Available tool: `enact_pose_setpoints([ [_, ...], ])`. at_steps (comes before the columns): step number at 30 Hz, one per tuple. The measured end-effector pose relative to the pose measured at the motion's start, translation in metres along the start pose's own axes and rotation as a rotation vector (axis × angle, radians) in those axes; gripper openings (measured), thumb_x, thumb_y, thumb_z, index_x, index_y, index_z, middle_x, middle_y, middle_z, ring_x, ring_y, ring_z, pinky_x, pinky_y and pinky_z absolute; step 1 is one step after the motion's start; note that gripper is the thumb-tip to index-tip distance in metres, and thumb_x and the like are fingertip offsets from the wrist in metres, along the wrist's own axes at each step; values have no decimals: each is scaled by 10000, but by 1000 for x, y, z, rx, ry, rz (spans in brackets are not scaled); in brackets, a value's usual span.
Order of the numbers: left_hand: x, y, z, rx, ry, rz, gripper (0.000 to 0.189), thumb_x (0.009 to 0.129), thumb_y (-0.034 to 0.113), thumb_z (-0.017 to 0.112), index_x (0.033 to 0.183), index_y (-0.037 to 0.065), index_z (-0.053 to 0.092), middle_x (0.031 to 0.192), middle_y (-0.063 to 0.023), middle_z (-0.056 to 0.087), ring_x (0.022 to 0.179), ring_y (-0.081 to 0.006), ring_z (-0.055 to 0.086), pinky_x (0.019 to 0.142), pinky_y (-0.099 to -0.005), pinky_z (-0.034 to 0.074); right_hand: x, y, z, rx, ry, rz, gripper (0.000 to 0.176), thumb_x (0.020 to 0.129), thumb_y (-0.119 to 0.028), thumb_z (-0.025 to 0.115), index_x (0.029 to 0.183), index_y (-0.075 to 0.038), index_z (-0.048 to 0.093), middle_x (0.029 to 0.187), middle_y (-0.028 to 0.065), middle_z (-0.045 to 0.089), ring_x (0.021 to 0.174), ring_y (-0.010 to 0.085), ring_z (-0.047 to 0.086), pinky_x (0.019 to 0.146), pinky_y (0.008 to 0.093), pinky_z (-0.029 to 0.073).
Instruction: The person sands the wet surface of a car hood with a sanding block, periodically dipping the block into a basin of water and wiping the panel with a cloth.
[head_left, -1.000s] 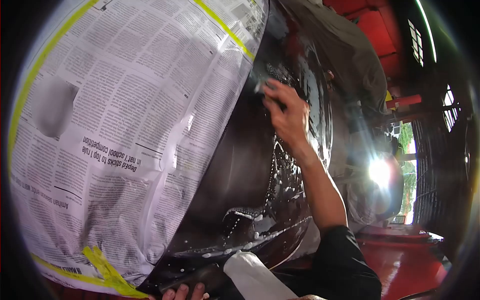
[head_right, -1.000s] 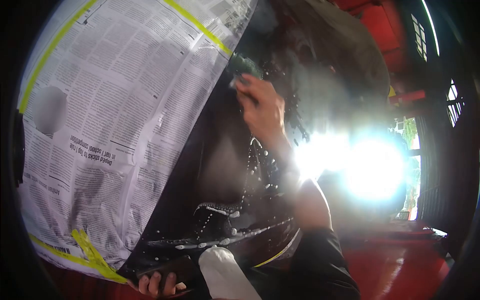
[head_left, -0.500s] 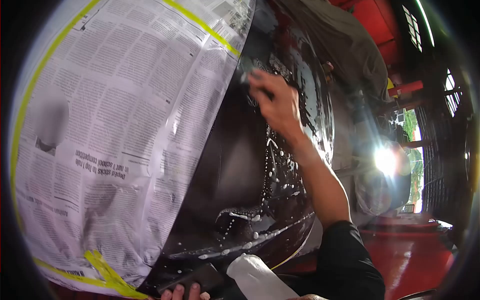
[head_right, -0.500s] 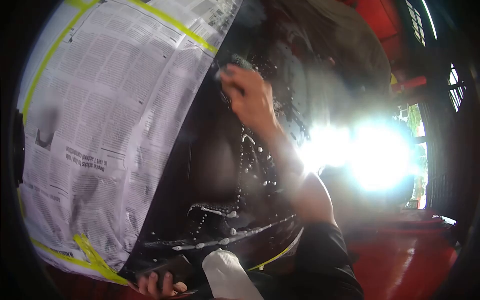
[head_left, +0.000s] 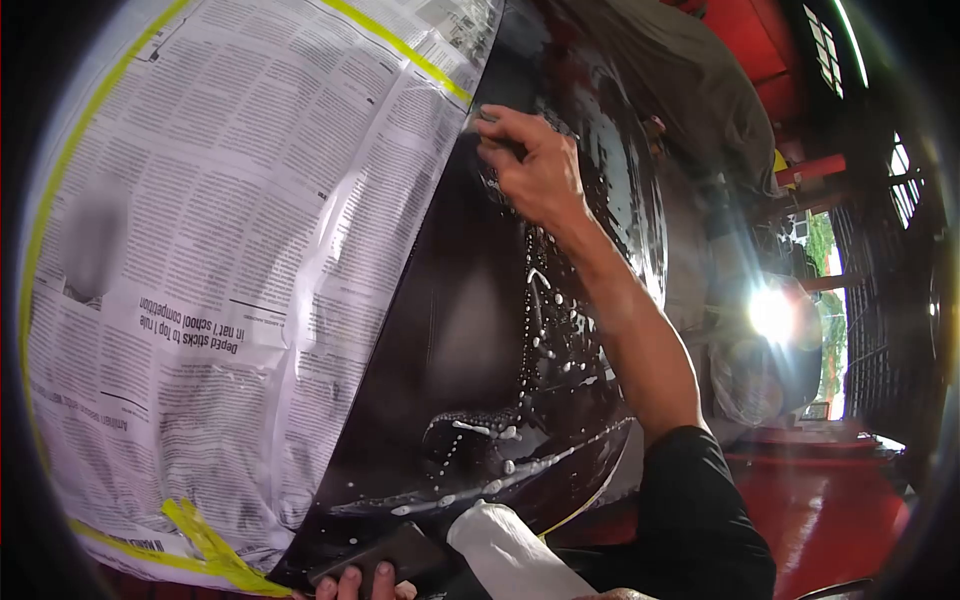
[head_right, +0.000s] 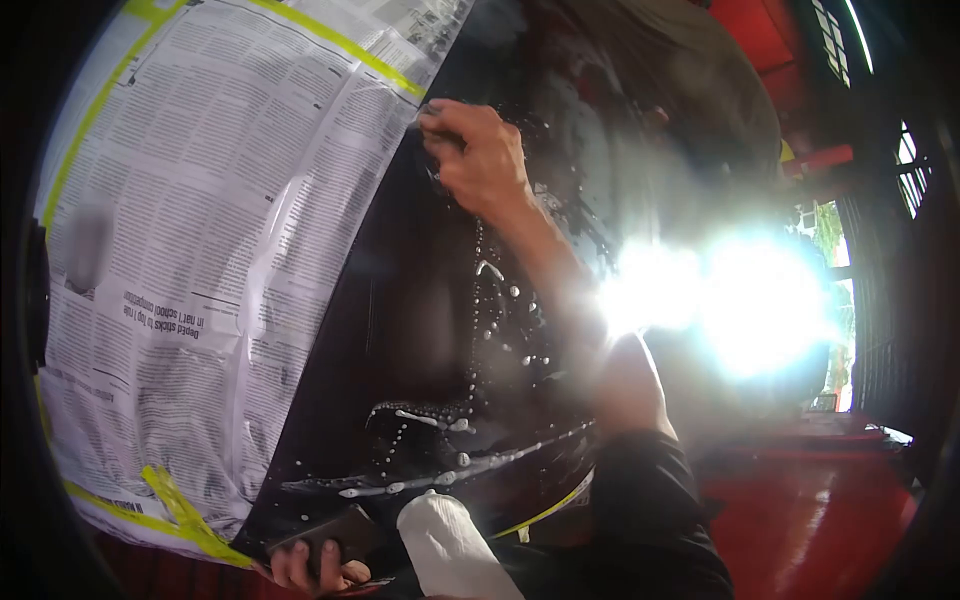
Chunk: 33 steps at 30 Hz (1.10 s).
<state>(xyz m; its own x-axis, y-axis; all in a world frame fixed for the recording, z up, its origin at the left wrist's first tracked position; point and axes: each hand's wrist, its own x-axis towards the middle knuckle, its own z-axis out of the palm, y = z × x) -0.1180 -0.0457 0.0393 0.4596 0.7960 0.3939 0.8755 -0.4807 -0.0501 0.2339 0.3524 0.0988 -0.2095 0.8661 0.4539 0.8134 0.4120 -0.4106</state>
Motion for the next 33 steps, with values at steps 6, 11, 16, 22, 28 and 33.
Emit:
enact_pose_setpoints([
  [6, -8, 15, 27, 66, 247, -49, 429, 1030, 371, 431, 1453, 300, 445, 1037, 140, 698, 933, -210, 630, 970, -604, 453, -50, -2, -6, -1, 19, -49, 223, 819, -72, 734, 1042, -74, 740, 1181, 108, 707, 1048, 298, 675, 909, 373, 542],
  [11, -12, 32, 12, 16, 77, -202, 462, 1029, 337, 424, 1488, 379, 393, 1041, 146, 698, 955, -207, 626, 1005, -621, 418, 0, -4, 8, 48, 54, 102, 237, 800, -39, 755, 1032, -85, 757, 1171, 110, 712, 1079, 251, 684, 927, 354, 550],
  [16, -16, 23, 32, 26, 282, -97, 455, 1031, 326, 412, 1482, 386, 409, 1048, 146, 698, 978, -202, 622, 1023, -636, 395, -39, -7, -2, -42, 19, 9, 245, 809, -67, 759, 1053, -87, 754, 1179, 128, 710, 1055, 269, 695, 919, 347, 550],
  [22, -10, 2, 46, 45, 334, -14, 440, 1040, 350, 403, 1479, 387, 415, 1065, 155, 695, 1010, -197, 621, 1059, -649, 370, -35, -6, 4, -65, 66, -8, 246, 819, -87, 755, 1063, -110, 747, 1190, 120, 705, 1034, 279, 696, 901, 366, 548],
  [28, -10, 17, 13, -82, 216, -30, 359, 1030, 395, 423, 1345, 306, 570, 1074, 164, 694, 1036, -203, 618, 1069, -634, 373, -7, -8, 10, -111, 43, 69, 248, 827, -97, 731, 1074, -112, 747, 1215, 135, 691, 1107, 303, 654, 962, 392, 521],
  [33, 6, 6, 19, -26, 228, -74, 327, 1017, 397, 447, 1266, 287, 629, 1055, 139, 707, 1012, -208, 629, 1029, -615, 412, -42, -13, 13, -62, 113, 12, 244, 820, -112, 737, 1063, -121, 755, 1183, 144, 704, 1086, 306, 660, 958, 398, 518],
])
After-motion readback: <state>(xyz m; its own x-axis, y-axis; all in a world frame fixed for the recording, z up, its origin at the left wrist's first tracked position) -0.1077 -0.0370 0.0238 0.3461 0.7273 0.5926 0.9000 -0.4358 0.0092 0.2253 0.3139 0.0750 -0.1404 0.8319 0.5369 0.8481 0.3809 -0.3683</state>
